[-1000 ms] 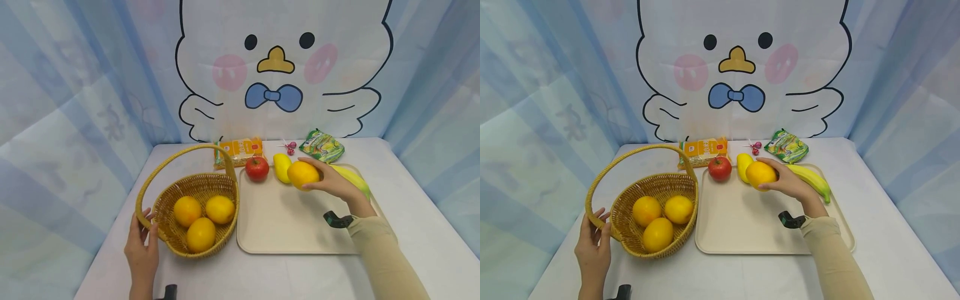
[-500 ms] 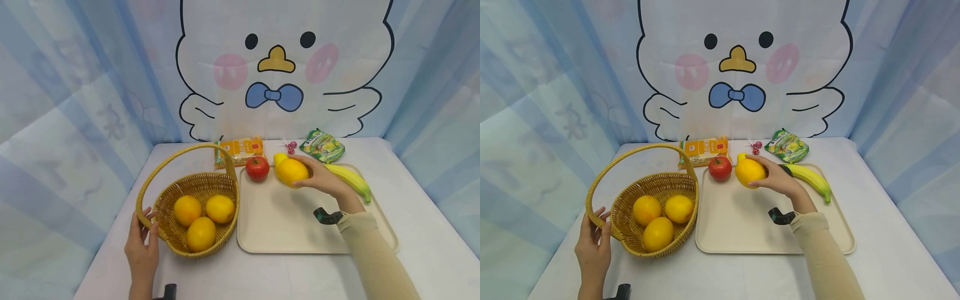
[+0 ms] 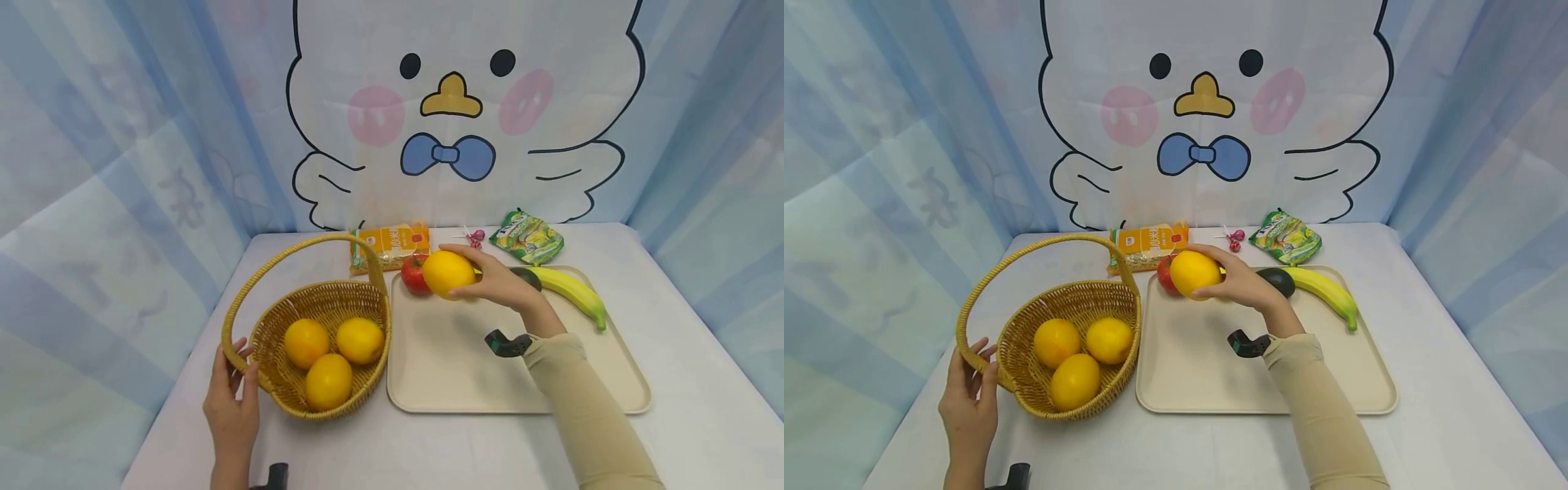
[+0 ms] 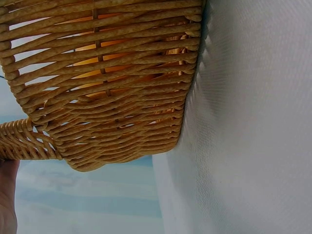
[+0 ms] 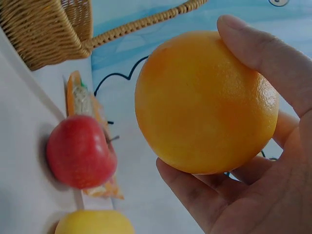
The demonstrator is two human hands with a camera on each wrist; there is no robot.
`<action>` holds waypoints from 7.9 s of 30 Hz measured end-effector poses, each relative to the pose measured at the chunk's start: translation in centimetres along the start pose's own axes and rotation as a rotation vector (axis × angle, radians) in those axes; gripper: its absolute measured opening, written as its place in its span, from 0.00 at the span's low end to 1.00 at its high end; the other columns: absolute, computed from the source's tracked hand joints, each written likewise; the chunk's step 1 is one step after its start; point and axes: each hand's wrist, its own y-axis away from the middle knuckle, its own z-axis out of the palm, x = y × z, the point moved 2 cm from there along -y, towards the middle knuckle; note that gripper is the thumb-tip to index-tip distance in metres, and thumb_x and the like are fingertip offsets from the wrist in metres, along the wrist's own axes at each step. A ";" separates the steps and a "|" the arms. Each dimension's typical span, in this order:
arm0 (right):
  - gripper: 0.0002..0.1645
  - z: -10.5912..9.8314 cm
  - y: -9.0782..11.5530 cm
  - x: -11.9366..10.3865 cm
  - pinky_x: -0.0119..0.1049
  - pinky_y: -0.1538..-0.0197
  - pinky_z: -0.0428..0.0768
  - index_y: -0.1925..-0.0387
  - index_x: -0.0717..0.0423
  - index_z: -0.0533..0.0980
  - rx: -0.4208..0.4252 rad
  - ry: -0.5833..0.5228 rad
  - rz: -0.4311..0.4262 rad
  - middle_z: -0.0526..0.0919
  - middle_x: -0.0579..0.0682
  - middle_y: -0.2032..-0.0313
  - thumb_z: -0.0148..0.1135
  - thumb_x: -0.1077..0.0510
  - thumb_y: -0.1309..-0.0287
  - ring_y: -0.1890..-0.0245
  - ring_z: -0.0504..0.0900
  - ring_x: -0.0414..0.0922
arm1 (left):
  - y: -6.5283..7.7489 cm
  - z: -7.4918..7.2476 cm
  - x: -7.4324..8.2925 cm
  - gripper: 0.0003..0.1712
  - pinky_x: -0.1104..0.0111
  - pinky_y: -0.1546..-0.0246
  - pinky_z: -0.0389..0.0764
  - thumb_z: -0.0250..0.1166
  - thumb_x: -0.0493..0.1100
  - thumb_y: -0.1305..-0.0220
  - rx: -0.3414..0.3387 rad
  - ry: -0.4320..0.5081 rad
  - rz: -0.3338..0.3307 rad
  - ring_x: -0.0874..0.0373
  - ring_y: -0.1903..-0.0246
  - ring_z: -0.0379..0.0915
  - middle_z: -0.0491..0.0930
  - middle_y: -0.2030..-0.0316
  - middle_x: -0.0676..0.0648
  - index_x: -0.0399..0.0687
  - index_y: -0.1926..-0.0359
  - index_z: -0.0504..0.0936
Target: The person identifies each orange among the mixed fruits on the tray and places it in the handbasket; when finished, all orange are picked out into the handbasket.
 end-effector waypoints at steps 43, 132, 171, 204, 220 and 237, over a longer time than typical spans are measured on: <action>0.46 5.9 -3.6 -6.1 0.47 0.39 0.75 0.33 0.38 0.62 -0.168 -0.057 -0.221 0.67 0.44 0.35 0.73 0.52 0.54 0.43 0.70 0.48 | 0.1 -0.1 -0.2 0.32 0.91 0.47 0.68 0.60 0.33 0.37 -0.045 0.004 -0.072 0.83 0.47 0.66 0.77 0.45 0.40 0.45 0.32 0.63; 0.41 14.0 -11.1 -4.9 0.44 0.31 0.66 0.34 0.40 0.64 -0.273 0.182 -0.149 0.65 0.47 0.32 0.70 0.50 0.50 0.37 0.67 0.46 | -0.1 -0.1 -0.4 0.37 0.91 0.48 0.68 0.62 0.25 0.44 -0.004 0.030 0.005 0.81 0.48 0.68 0.78 0.48 0.37 0.41 0.34 0.64; 0.41 16.0 -12.5 -5.4 0.45 0.30 0.63 0.29 0.41 0.55 -0.459 0.272 -0.138 0.60 0.49 0.30 0.60 0.49 0.40 0.33 0.61 0.47 | 0.0 -0.1 -0.5 0.37 0.91 0.48 0.67 0.62 0.27 0.43 -0.009 0.025 -0.011 0.82 0.48 0.67 0.78 0.47 0.38 0.44 0.32 0.63; 0.33 14.8 -12.3 -4.9 0.43 0.29 0.64 0.30 0.44 0.59 -0.502 0.260 -0.027 0.62 0.52 0.31 0.54 0.49 0.35 0.35 0.64 0.47 | -0.1 -0.1 -0.5 0.38 0.90 0.48 0.68 0.62 0.23 0.46 0.003 0.046 -0.002 0.80 0.48 0.68 0.78 0.48 0.36 0.40 0.34 0.64; 0.34 14.3 -12.0 -4.9 0.40 0.42 0.77 0.30 0.46 0.58 -0.516 0.201 -0.008 0.60 0.52 0.30 0.54 0.48 0.35 0.42 0.67 0.47 | 0.0 0.0 -0.4 0.38 0.91 0.48 0.68 0.63 0.25 0.45 0.003 0.019 0.001 0.81 0.48 0.68 0.78 0.48 0.37 0.41 0.33 0.64; 0.33 13.0 -10.9 -5.0 0.45 0.26 0.59 0.30 0.46 0.59 -0.487 0.222 -0.059 0.62 0.49 0.30 0.53 0.47 0.34 0.29 0.57 0.47 | -0.3 0.3 -0.5 0.38 0.91 0.48 0.68 0.63 0.26 0.44 -0.014 0.029 -0.009 0.81 0.48 0.68 0.78 0.47 0.39 0.45 0.33 0.64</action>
